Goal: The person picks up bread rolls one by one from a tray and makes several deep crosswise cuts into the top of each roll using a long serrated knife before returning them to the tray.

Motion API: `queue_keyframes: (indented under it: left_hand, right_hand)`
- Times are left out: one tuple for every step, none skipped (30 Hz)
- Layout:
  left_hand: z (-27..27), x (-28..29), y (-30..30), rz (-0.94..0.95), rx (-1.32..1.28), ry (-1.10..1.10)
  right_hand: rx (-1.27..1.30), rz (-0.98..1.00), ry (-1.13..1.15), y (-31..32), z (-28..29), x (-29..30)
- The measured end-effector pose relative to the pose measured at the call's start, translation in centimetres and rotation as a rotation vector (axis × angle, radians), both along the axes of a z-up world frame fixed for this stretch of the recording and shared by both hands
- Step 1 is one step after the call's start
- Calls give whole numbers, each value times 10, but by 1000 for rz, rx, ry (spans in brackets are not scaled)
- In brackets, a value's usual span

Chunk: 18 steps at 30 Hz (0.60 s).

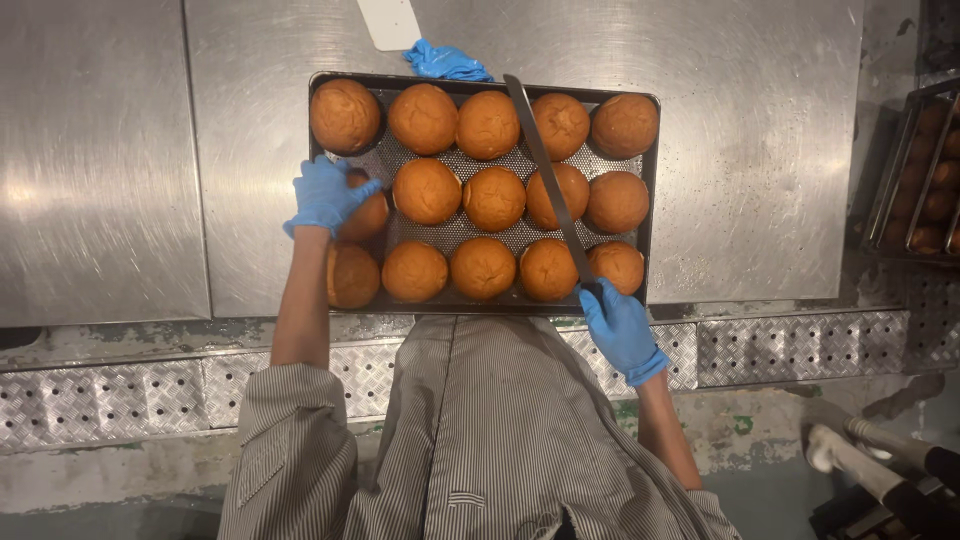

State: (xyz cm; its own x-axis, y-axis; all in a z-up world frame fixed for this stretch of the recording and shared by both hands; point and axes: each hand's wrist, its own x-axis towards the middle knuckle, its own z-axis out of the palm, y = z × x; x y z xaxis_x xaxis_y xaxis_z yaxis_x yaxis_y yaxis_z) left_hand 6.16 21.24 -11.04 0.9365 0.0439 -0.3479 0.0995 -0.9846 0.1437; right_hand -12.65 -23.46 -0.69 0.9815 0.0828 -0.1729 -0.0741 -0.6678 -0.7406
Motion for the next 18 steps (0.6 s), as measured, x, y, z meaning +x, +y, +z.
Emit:
queue_keyframes:
  left_hand:
    - [5, -2, 1, -4, 0, 0]
    - [9, -7, 2, -53, -124, -68]
    - [14, -10, 4, -104, -247, -135]
    - [17, -11, 4, -110, -245, -135]
    - [19, -16, 4, -141, -347, -8]
    - [21, -21, 4, -171, -449, 119]
    - [25, -22, 6, -173, -447, 118]
    - [29, -22, 10, -61, -512, 187]
    - [31, -22, 12, 48, -576, 260]
    - [32, -23, 15, 41, -575, 262]
    - [33, -24, 21, 142, -745, 194]
    - [33, -25, 22, 244, -913, 123]
    - [31, -30, 19, 238, -912, 124]
    - [29, -36, 12, 358, -1304, 85]
    - [28, -37, 3, 478, -1696, 41]
    - [26, -34, -13, 592, -1930, 48]
    - [23, -33, -36, 715, -2162, 55]
    - [22, -32, -62, 713, -2185, 66]
  right_hand:
    - [10, -4, 6, 1, 0, -2]
    - [21, -7, 11, 2, 0, -3]
    - [23, -14, 11, 3, -1, -3]
    - [30, -45, 32, 5, -2, -2]
    - [36, -72, 58, 6, -3, -3]
    - [38, -74, 63, 7, -3, -5]
    - [38, -74, 48, 8, -5, -3]
    - [38, -75, 32, 9, -6, -3]
    - [39, -82, 32, 10, -7, -4]
    - [47, -63, 3, 11, -8, -5]
    - [54, -42, -29, 11, -9, -5]
    - [54, -48, -32, 11, -9, -5]
    - [49, -42, -56, 12, -10, -5]
    - [44, -35, -80, 13, -9, -6]
    - [44, -39, -84, 15, -9, -4]
    - [50, -60, 22, 17, -9, -3]
    - [55, -76, 130, 20, -9, -1]
    - [55, -77, 128, 24, -10, 1]
